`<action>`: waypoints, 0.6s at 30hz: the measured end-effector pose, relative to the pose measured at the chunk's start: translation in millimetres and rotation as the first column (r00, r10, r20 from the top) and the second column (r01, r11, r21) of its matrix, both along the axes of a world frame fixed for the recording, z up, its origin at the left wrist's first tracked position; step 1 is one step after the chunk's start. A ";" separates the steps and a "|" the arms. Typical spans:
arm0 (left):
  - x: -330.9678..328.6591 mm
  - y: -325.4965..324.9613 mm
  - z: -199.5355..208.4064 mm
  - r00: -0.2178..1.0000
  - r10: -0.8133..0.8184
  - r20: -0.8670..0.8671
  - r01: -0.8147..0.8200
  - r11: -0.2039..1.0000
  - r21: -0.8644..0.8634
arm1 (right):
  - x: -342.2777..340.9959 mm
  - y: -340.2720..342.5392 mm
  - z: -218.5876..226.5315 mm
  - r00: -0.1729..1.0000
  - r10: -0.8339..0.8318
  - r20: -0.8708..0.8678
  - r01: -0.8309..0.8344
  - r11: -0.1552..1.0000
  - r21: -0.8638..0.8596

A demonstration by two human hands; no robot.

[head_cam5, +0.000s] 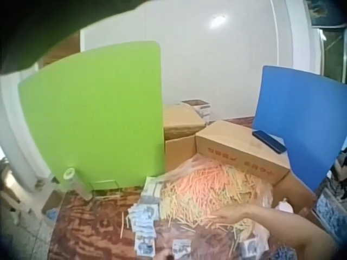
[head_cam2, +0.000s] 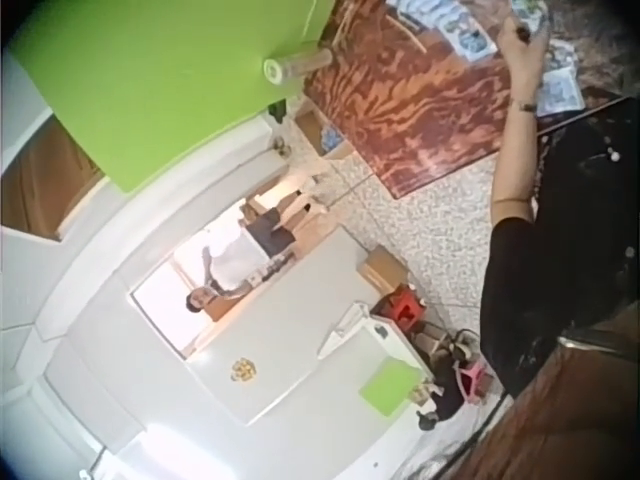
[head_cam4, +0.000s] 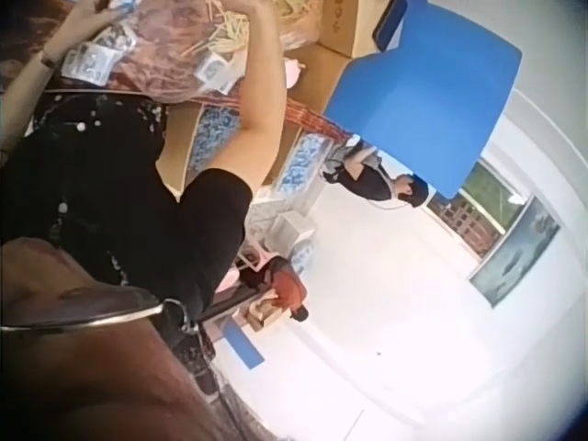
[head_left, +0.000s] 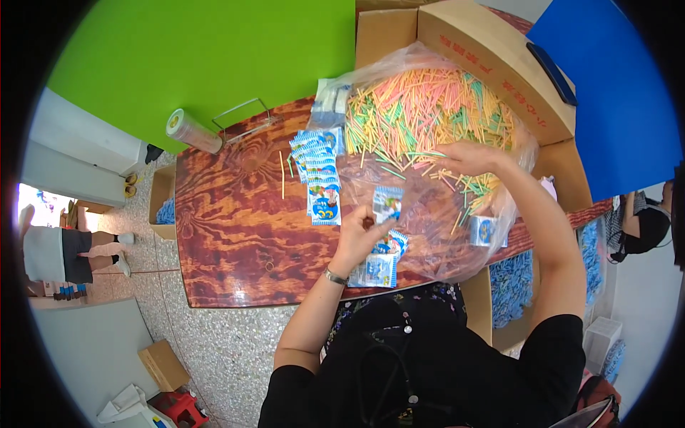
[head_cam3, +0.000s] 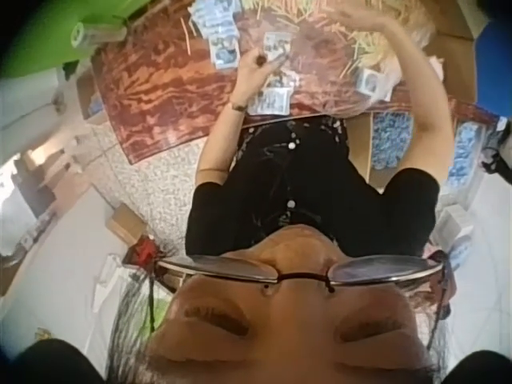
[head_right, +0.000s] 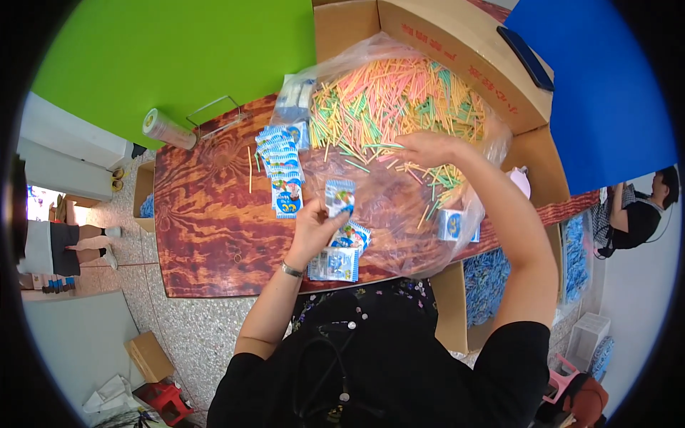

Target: Packaging small blue packets into a cardboard box containing colorful padding material.

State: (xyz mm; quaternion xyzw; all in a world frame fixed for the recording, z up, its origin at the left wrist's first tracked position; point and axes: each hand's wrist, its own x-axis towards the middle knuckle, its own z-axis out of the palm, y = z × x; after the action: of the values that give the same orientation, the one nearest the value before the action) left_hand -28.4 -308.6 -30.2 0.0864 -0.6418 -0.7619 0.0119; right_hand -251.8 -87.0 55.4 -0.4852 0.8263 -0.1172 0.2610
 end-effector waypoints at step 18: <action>6.1 1.9 -2.5 0.999 0.033 0.009 -0.034 0.985 0.170 | 77.3 -68.8 -79.7 0.901 0.146 -0.410 0.209 0.680 0.703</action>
State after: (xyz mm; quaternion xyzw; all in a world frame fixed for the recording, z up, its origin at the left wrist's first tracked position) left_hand -22.3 -306.7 -32.7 0.1002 -0.5730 -0.8133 0.0152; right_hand -174.5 -155.8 -24.3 -0.3384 0.8482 0.3292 0.2402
